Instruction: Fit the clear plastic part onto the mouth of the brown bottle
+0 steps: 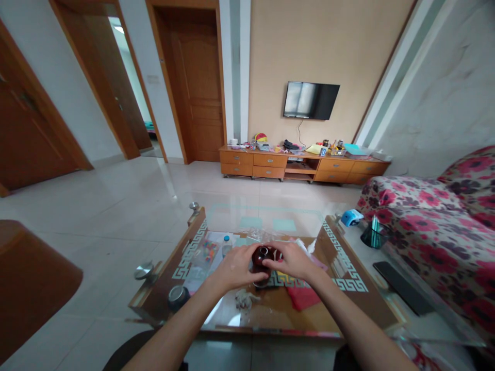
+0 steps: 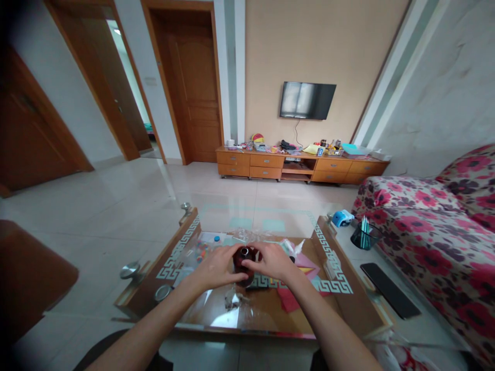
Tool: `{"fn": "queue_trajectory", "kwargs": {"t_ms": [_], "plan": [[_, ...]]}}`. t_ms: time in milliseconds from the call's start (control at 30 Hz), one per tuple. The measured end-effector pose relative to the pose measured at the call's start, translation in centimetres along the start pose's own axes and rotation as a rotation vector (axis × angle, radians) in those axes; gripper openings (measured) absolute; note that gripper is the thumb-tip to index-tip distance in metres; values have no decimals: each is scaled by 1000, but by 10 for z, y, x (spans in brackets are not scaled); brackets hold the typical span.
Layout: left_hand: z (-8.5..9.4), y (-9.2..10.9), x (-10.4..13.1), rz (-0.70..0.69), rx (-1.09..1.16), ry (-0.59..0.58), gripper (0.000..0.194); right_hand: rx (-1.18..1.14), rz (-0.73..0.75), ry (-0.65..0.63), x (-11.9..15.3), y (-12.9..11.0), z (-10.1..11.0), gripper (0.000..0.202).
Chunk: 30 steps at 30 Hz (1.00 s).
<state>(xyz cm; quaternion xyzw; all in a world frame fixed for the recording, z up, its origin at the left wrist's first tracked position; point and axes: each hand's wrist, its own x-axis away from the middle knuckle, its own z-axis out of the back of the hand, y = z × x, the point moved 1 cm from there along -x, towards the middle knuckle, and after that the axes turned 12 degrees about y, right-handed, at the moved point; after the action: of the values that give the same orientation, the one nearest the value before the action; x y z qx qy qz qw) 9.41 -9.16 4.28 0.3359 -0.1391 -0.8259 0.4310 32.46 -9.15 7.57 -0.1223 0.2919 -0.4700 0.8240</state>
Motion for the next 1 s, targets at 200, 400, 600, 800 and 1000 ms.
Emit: {"fn": "queue_trajectory", "kwargs": {"t_ms": [200,400,600,800,1000], "plan": [[-10,1,4,116,138,-43,71,-54,-28,10,6,13,-3,51],[-17,-5,2,140,226,-24,72,32,-64,289,7,41,-3,42],[-33,-16,0,199,268,-34,83,85,-72,364,3,73,-16,73],[-35,-8,-1,139,107,38,66,200,-46,178,4,81,-36,83],[-8,-16,-3,197,-39,161,68,218,-92,193,8,83,-44,81]]}}
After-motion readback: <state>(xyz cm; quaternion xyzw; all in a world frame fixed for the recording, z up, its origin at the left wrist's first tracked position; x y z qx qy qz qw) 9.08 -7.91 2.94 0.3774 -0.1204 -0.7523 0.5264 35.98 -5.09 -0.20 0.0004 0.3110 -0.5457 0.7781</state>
